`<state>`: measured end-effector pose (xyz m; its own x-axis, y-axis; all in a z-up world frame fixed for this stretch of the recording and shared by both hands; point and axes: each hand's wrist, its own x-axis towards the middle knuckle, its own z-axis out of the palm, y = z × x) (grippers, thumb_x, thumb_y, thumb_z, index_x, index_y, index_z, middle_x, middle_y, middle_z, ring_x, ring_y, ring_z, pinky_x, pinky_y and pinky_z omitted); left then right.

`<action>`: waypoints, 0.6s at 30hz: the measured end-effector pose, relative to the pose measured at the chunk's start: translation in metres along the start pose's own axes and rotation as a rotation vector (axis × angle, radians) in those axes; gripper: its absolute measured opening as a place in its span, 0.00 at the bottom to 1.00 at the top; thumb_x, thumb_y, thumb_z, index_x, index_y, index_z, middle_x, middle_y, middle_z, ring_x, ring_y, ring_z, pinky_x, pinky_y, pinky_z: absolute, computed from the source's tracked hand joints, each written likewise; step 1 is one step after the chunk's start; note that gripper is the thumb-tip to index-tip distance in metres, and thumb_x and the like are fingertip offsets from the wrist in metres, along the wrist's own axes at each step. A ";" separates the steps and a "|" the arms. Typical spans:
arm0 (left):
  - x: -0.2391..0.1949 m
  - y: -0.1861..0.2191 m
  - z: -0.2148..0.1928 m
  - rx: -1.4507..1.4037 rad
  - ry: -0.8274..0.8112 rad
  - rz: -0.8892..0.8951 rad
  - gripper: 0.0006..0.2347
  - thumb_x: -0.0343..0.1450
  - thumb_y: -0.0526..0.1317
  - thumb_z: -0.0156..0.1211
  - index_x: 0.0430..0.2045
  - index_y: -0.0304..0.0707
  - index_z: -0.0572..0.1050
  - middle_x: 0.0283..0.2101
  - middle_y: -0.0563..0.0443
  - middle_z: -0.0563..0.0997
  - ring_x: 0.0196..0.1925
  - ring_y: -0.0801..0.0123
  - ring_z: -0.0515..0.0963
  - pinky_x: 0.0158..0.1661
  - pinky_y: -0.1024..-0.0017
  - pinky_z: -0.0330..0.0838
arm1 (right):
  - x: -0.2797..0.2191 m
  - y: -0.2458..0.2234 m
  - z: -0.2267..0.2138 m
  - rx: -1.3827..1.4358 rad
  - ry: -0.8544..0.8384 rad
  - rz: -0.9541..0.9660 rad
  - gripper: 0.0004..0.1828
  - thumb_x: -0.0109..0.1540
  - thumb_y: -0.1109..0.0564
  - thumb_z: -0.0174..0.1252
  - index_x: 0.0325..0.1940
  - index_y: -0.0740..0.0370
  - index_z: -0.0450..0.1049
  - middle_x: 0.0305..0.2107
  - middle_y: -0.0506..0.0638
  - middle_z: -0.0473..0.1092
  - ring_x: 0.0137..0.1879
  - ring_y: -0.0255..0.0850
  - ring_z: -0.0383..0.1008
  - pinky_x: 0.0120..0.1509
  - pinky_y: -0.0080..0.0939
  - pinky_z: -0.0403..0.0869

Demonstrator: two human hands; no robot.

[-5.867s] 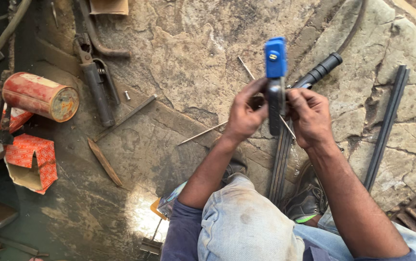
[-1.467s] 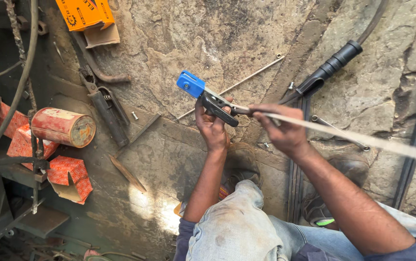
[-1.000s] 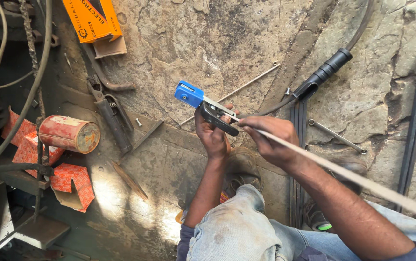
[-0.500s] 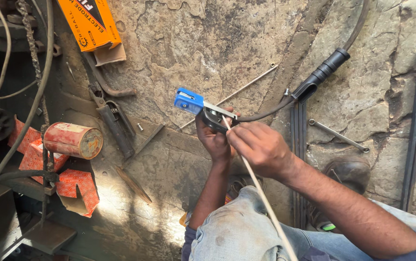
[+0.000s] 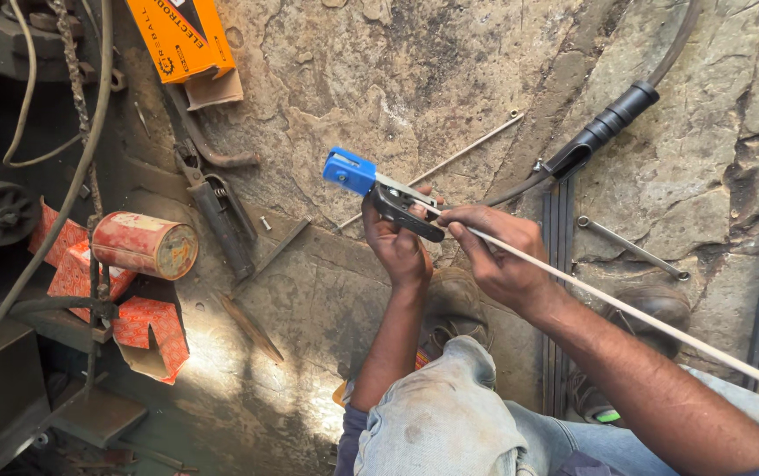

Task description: The person is assembling a welding electrode holder by inserting a metal core and spring into the handle and securing it with a screw using a wrench.

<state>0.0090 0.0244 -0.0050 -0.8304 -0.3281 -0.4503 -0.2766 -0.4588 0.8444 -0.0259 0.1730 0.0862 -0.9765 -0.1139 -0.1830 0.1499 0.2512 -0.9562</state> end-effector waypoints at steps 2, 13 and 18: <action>0.000 -0.001 0.002 -0.016 0.017 0.010 0.25 0.70 0.29 0.63 0.62 0.36 0.62 0.45 0.33 0.82 0.41 0.52 0.85 0.44 0.60 0.82 | 0.001 0.001 0.001 -0.068 -0.012 -0.076 0.08 0.63 0.67 0.61 0.46 0.69 0.78 0.39 0.59 0.79 0.43 0.46 0.83 0.46 0.41 0.80; -0.004 -0.008 -0.003 -0.002 -0.014 0.038 0.23 0.70 0.32 0.67 0.59 0.33 0.66 0.45 0.35 0.81 0.42 0.55 0.85 0.43 0.59 0.84 | -0.001 -0.012 0.000 -0.664 -0.188 -0.633 0.18 0.56 0.57 0.60 0.46 0.70 0.77 0.41 0.59 0.76 0.49 0.50 0.80 0.53 0.55 0.77; -0.001 -0.005 -0.001 -0.113 -0.090 0.074 0.23 0.71 0.34 0.64 0.61 0.33 0.67 0.46 0.37 0.82 0.46 0.54 0.86 0.47 0.57 0.86 | 0.005 -0.008 -0.002 -0.388 -0.047 -0.415 0.10 0.59 0.64 0.63 0.44 0.68 0.78 0.37 0.58 0.77 0.42 0.48 0.80 0.48 0.49 0.79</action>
<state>0.0123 0.0260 -0.0093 -0.8880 -0.2916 -0.3555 -0.1608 -0.5274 0.8342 -0.0328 0.1727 0.0929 -0.9322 -0.3188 0.1712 -0.3210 0.5099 -0.7981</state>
